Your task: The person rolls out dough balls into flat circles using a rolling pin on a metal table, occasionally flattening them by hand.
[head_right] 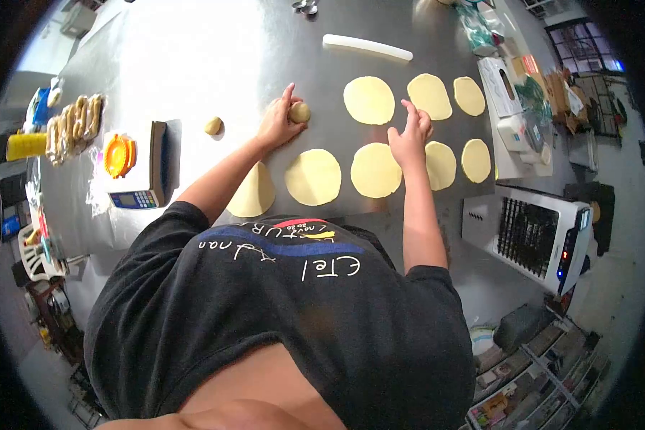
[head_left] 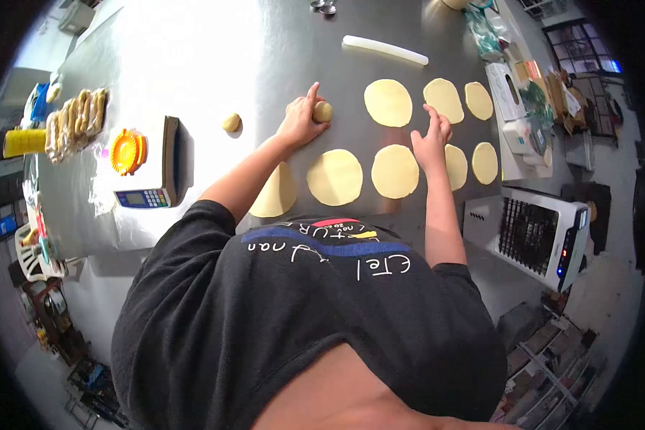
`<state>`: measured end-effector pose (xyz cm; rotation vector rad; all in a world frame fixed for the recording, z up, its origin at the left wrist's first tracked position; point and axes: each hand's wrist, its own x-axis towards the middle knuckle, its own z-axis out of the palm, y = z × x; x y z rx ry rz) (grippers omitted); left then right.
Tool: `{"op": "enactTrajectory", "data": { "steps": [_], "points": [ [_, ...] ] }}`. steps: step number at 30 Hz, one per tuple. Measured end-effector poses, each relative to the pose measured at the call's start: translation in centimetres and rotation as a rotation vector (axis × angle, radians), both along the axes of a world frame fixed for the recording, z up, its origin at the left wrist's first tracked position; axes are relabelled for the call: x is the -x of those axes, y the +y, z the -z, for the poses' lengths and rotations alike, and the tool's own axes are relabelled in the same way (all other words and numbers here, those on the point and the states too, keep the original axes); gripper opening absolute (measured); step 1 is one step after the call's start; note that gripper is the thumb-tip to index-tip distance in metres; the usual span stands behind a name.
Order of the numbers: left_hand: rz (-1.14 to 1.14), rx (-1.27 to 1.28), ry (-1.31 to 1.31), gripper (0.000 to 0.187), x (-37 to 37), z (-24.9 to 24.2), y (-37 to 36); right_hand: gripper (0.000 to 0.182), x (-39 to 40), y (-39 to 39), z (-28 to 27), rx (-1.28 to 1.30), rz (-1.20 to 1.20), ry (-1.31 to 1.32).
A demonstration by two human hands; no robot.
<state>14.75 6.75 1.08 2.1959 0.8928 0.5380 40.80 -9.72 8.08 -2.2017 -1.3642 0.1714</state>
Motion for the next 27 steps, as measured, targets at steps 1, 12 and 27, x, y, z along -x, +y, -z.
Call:
{"op": "enactTrajectory", "data": {
  "steps": [1, 12, 27],
  "points": [
    [-0.024, -0.04, -0.061, 0.097, -0.1, 0.7, -0.2, 0.065, 0.1, -0.7, -0.2, 0.014, 0.033, 0.031],
    [-0.124, 0.013, -0.019, 0.102, 0.1, 0.5, -0.8, 0.063, -0.4, 0.1, 0.0, 0.064, 0.009, 0.062],
    [-0.459, 0.547, -0.645, 0.057, -3.6, -0.1, 1.1, 0.052, 3.2, 9.2, 0.4, -0.085, -0.392, 0.106]
  ]
}}
